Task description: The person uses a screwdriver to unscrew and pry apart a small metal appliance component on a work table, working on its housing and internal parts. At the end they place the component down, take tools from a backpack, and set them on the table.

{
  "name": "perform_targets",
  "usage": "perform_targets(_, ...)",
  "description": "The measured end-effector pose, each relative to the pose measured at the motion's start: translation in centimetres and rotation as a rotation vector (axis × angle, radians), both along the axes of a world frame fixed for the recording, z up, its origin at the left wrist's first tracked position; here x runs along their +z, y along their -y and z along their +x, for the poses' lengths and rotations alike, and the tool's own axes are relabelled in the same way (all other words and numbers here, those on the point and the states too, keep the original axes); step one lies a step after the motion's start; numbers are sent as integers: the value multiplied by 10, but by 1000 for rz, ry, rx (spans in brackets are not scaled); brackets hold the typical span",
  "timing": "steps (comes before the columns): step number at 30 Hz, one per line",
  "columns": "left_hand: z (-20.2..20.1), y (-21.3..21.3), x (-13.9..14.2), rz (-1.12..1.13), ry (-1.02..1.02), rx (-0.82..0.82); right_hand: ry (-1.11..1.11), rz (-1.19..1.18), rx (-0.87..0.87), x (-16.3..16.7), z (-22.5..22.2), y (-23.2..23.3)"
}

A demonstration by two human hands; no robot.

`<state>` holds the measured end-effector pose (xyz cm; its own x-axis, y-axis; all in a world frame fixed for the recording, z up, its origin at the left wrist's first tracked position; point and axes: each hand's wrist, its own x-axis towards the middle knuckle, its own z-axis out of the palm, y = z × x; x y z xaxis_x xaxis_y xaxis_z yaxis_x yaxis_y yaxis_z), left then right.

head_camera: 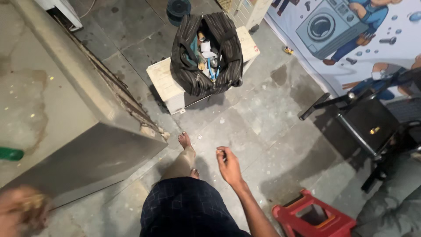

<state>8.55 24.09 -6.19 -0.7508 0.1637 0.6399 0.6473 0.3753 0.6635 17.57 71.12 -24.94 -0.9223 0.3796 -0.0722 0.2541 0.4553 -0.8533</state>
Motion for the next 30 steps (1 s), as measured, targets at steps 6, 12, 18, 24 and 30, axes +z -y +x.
perform_targets(6, -53, -173, -111, -104, 1099, -340, 77, 15, 110, 18, -80, -7)
perform_targets(12, -172, -262, -224, -320, 903, 45, 59, 46, 67, 9, -151, -55)
perform_targets(18, -283, -319, -222, -75, 1137, 184, 129, -7, -102, -22, -231, -111)
perform_targets(24, -351, -355, -204, -187, 1211, 189, -56, -233, -309, -17, -322, -152)
perform_targets(30, -414, -480, -159, -112, 1048, 30, -88, -296, -324, -29, -470, -241)
